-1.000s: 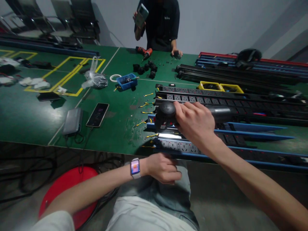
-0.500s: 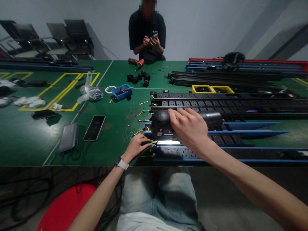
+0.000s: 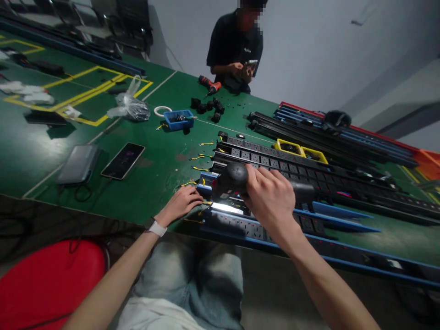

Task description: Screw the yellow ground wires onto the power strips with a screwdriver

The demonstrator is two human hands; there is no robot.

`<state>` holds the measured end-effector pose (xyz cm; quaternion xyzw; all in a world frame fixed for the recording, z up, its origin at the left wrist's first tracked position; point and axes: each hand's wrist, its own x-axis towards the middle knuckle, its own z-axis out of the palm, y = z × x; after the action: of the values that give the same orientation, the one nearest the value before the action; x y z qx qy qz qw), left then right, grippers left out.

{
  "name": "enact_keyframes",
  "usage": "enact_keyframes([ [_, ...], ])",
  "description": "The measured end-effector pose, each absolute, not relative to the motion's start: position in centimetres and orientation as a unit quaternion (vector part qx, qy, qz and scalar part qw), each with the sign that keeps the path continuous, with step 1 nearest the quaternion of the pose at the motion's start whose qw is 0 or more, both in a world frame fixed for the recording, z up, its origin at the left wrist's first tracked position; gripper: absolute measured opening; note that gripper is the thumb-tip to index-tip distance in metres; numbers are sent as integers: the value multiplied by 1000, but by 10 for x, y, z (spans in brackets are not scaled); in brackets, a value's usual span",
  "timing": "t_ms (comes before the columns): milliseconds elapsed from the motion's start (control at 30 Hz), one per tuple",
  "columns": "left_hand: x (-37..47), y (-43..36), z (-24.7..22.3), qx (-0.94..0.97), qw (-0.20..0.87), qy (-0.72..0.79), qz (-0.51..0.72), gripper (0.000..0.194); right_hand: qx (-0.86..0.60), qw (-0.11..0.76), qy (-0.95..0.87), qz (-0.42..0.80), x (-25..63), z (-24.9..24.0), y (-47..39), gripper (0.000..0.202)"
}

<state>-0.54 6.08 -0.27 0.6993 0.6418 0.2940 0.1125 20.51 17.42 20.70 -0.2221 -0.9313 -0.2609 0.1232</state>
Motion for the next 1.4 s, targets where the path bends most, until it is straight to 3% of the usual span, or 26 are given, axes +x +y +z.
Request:
enact_keyframes([
  [267, -2, 59, -1, 704, 38, 663, 251, 21, -231, 99, -936, -249, 207, 206, 185, 33],
  [600, -1, 56, -2, 709, 71, 653, 256, 30, -238, 95, -936, -241, 209, 205, 190, 31],
  [1400, 0, 56, 0, 706, 48, 667, 231, 22, -220, 94, -932, -273, 202, 210, 183, 31],
])
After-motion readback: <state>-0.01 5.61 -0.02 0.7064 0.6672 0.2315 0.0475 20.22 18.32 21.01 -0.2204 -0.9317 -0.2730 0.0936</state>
